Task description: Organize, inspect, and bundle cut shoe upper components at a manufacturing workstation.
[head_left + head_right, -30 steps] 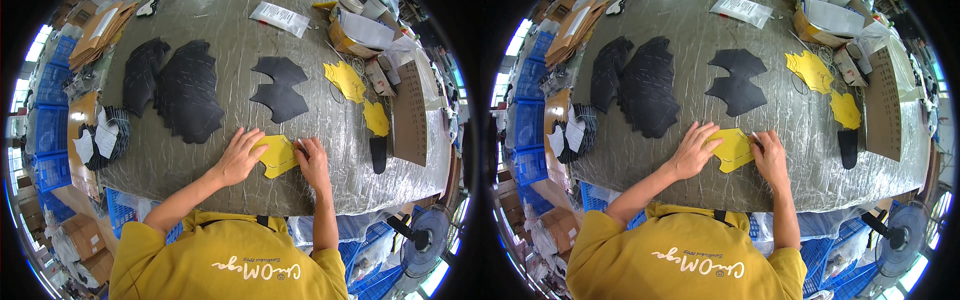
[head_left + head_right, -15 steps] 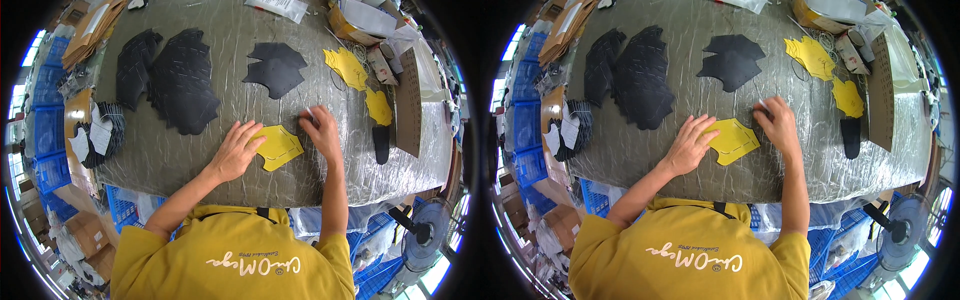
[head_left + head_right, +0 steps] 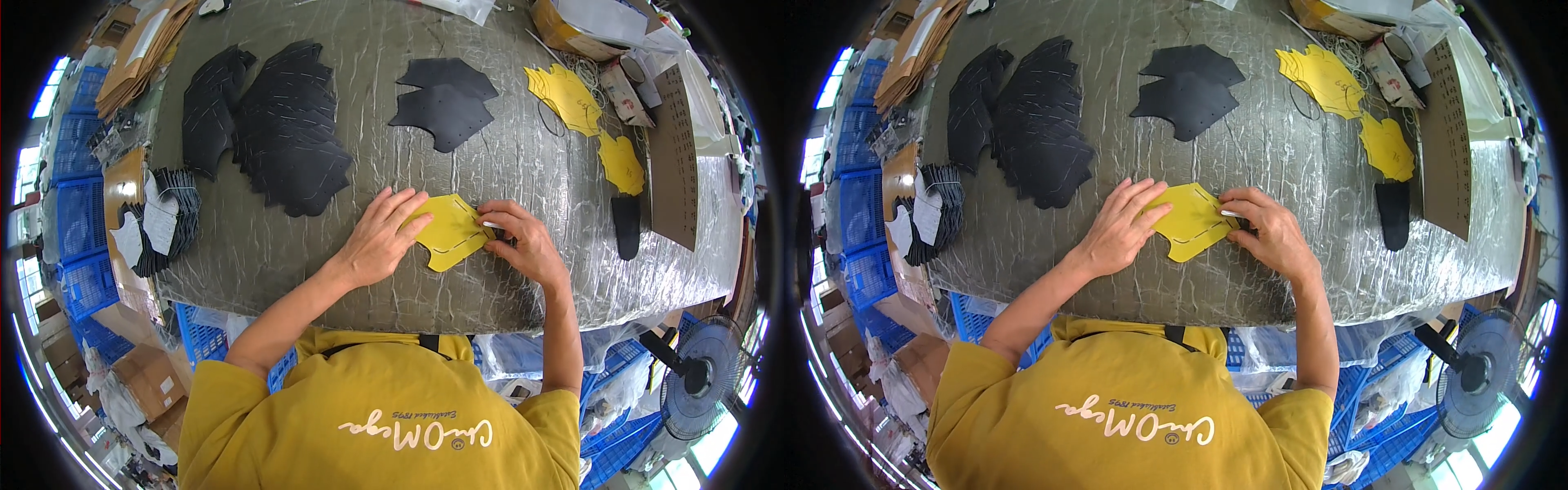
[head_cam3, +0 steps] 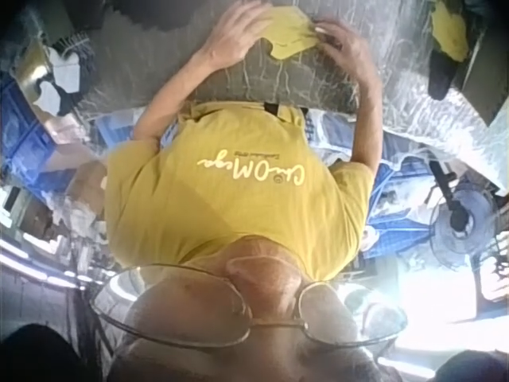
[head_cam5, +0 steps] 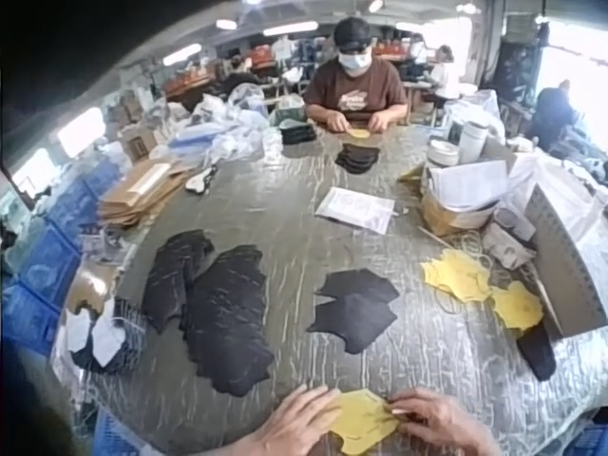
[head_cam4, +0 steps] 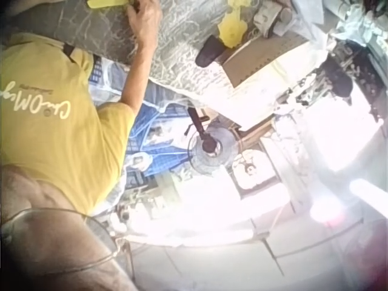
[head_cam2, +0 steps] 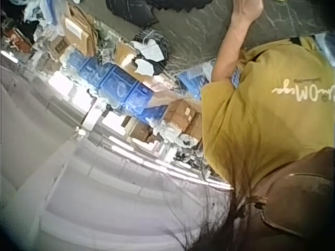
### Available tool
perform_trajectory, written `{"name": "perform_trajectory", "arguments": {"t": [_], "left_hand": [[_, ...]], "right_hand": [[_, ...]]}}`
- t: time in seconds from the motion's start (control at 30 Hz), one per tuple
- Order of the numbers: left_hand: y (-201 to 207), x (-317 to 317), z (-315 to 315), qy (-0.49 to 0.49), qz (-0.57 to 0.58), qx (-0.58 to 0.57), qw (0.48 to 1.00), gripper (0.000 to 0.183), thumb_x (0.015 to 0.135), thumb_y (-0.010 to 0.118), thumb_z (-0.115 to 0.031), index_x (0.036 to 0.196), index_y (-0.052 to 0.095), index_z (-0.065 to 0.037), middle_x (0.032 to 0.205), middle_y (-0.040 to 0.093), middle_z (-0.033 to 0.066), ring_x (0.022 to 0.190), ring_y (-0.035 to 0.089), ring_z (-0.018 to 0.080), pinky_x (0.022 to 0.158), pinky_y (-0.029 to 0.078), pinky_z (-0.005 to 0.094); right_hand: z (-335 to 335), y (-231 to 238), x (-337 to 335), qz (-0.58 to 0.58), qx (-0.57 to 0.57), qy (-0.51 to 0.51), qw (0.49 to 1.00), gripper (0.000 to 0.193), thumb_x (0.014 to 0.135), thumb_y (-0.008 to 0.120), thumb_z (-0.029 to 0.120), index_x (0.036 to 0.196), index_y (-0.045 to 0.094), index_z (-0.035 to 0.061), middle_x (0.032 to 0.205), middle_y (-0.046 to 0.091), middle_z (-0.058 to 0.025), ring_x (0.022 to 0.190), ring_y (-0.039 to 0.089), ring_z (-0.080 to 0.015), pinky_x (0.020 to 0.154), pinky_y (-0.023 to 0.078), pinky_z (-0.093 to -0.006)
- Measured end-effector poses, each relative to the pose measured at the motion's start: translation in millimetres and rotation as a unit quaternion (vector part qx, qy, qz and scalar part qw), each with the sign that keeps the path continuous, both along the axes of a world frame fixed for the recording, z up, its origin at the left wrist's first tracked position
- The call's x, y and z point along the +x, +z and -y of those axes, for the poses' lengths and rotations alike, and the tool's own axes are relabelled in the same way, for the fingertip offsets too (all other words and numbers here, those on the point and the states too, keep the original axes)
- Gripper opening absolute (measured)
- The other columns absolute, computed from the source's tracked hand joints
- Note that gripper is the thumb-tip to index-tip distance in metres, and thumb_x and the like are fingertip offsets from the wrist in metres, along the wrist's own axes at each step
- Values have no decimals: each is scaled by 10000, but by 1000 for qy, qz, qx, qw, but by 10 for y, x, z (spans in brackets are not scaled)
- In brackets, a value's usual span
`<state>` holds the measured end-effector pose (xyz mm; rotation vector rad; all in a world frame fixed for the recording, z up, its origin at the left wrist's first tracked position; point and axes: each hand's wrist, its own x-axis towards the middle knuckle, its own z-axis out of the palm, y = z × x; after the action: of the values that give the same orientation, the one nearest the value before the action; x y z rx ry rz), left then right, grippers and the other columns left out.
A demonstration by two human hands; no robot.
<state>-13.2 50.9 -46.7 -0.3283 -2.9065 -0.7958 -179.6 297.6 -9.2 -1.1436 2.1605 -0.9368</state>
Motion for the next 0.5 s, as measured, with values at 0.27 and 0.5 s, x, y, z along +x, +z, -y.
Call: {"name": "perform_trajectory", "arguments": {"t": [0.27,0.5], "left_hand": [[-40,-203,244,-71,-33,-1,997,426,873,618,-41,1290,647,-122,1498,454,142,1357,444,328,1178,344,511],[42,-185,206,-60,-36,-40,997,426,867,616,-44,1279,668,-139,1478,474,124,1339,460,304,1182,339,485]], "right_hand": [[32,-12,4,-17,4,7,1000,445,731,793,28,1157,713,129,1260,650,-33,1082,677,-276,897,578,-384],[38,-12,-31,-27,7,24,999,447,739,791,49,1169,715,143,1268,645,-25,1061,686,-269,880,581,-378]]}}
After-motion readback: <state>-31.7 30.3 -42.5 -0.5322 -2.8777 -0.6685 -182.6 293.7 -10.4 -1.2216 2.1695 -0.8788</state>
